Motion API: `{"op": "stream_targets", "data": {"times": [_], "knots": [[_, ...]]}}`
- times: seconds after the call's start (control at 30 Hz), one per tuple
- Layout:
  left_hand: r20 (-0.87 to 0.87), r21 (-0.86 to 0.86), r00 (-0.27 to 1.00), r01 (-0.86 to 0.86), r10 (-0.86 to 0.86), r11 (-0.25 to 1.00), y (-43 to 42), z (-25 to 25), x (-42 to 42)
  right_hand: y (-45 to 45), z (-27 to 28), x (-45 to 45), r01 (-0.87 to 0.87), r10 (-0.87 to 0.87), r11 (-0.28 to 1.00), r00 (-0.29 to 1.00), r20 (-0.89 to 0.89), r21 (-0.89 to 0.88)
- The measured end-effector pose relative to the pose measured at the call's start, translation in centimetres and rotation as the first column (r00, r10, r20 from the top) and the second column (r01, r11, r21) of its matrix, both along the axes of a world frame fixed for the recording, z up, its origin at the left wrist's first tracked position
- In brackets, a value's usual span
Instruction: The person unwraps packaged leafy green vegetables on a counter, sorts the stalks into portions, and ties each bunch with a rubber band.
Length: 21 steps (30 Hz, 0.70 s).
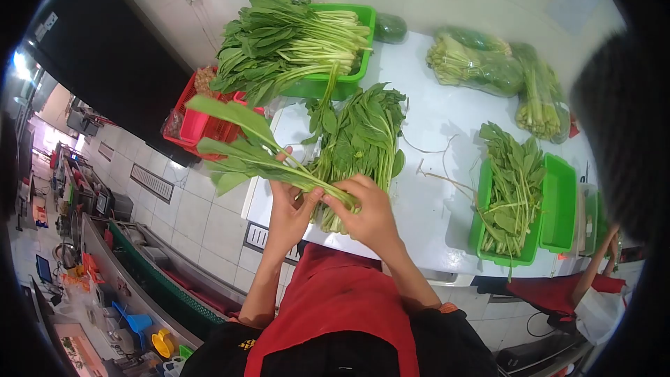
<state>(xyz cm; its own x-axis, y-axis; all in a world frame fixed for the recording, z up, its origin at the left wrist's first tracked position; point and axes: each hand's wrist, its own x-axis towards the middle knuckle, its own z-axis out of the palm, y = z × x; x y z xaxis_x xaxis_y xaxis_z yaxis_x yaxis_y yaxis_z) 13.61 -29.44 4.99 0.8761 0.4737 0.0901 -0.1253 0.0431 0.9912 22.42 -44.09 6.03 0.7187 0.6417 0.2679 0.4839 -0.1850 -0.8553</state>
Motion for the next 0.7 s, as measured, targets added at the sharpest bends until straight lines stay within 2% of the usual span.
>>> {"op": "stream_targets", "data": {"times": [0.1,0.13,0.17,0.2,0.27,0.3,0.37,0.5,0.57,0.6,0.63,0.67,0.7], "knots": [[-0.101,0.102,0.993,0.075,-0.065,0.992,0.3,-0.3,-0.5,-0.5,0.0,0.7,-0.06,0.056,0.995,0.997,-0.046,-0.078],[-0.147,0.145,0.986,0.104,-0.083,0.984,0.3,-0.5,-0.6,-0.4,-1.0,0.7,-0.09,0.089,0.996,0.991,-0.099,-0.006],[-0.084,0.202,0.996,0.033,-0.016,0.979,0.2,-1.4,-0.5,-0.5,-1.6,0.6,-0.117,0.125,0.991,0.981,-0.149,0.066],[-0.082,0.201,0.996,0.035,-0.019,0.979,0.1,-0.7,-0.5,-0.4,-1.6,0.1,-0.114,0.122,0.991,0.981,-0.148,0.065],[-0.152,0.002,0.984,0.09,-0.089,0.996,-0.2,1.4,-0.8,0.3,-1.4,-0.9,-0.038,0.115,0.983,0.894,-0.433,0.181],[-0.151,0.003,0.985,0.089,-0.087,0.996,-0.1,1.2,-0.8,0.4,-1.1,-1.0,-0.039,0.116,0.983,0.894,-0.433,0.181],[-0.139,0.166,0.983,0.143,-0.121,0.976,0.2,0.6,-0.8,0.5,-0.6,-1.1,-0.086,0.123,0.991,0.882,-0.455,0.102],[-0.132,0.062,0.98,0.161,-0.152,0.985,0.0,0.6,-1.0,0.5,-1.5,-0.5,-0.197,0.194,0.98,0.898,-0.394,0.035],[-0.122,0.154,0.991,0.07,-0.051,0.986,0.4,-0.2,-0.9,1.0,-2.4,-0.8,0.021,0.127,0.967,0.828,-0.546,0.255],[-0.122,0.154,0.991,0.068,-0.049,0.986,0.5,-0.3,-0.9,1.4,-2.6,-1.1,0.018,0.129,0.967,0.828,-0.546,0.255],[-0.107,0.08,0.994,0.034,-0.025,0.996,0.6,-0.4,-0.8,1.8,-2.8,-1.3,0.178,0.171,0.86,0.782,-0.6,0.478],[-0.096,0.005,0.995,0.001,0.0,1.0,0.6,-0.4,-0.8,2.3,-2.9,-1.6,0.343,0.23,0.683,0.736,-0.636,0.645],[-0.109,-0.136,0.994,-0.015,0.0,0.991,0.3,0.3,-0.9,2.8,-2.6,-2.0,0.415,0.155,0.635,0.758,-0.633,0.652]]}}
